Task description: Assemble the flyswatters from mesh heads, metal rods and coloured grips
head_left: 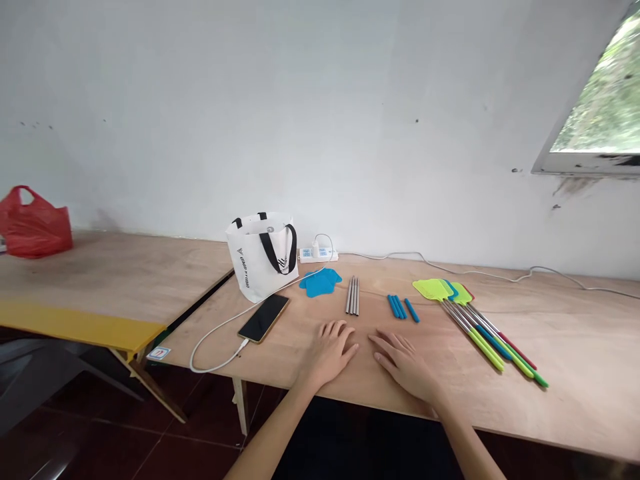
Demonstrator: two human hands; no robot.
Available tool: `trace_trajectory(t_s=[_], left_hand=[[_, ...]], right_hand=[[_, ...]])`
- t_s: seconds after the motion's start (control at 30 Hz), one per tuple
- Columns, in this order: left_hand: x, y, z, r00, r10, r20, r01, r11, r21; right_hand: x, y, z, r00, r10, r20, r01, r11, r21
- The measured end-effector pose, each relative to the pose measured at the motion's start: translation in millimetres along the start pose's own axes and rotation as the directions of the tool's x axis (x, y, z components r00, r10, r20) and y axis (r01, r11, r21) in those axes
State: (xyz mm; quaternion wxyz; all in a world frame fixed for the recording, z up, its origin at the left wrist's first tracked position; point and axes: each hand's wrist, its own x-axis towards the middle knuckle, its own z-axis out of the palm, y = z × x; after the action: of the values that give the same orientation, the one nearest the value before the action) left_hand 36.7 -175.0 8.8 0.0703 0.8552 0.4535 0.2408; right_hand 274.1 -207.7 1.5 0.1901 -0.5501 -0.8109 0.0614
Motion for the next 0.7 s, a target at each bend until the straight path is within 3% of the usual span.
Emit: trace_trajectory(t_s=[0.07, 0.13, 0.3, 0.37, 0.53, 0.7], left_hand=[[0, -1, -3, 1.000, -0.002, 0.021, 0.002, 1.000, -0.010], [0, 0, -7, 0.999, -0.017, 0.047, 0.019, 0.999, -0.042], [1, 3, -13, 0.994, -0.079, 0.073, 0.088, 0.989, -0.121], [7, 3, -10, 0.994, -0.078, 0.075, 0.085, 0.992, -0.092], [51, 0, 4, 0.996, 0.016, 0.090, -0.017, 1.000, 0.016], [92, -12, 15, 0.997, 0.070, 0.025, -0.072, 0.995, 0.064]], right_hand=[[-3, 11, -9, 0.995, 0.011, 0.097, -0.018, 0.997, 0.080], [-5, 23, -15, 0.994, 0.040, 0.106, -0.052, 0.992, 0.114], [-4, 52, -11, 0.970, 0.205, -0.127, -0.211, 0.977, -0.034], [-3, 61, -5, 0.951, 0.261, -0.165, -0.276, 0.958, -0.076], [-2, 71, 6, 0.932, 0.351, -0.090, -0.358, 0.930, -0.079], [-3, 68, 7, 0.935, 0.331, -0.124, -0.344, 0.933, -0.103]])
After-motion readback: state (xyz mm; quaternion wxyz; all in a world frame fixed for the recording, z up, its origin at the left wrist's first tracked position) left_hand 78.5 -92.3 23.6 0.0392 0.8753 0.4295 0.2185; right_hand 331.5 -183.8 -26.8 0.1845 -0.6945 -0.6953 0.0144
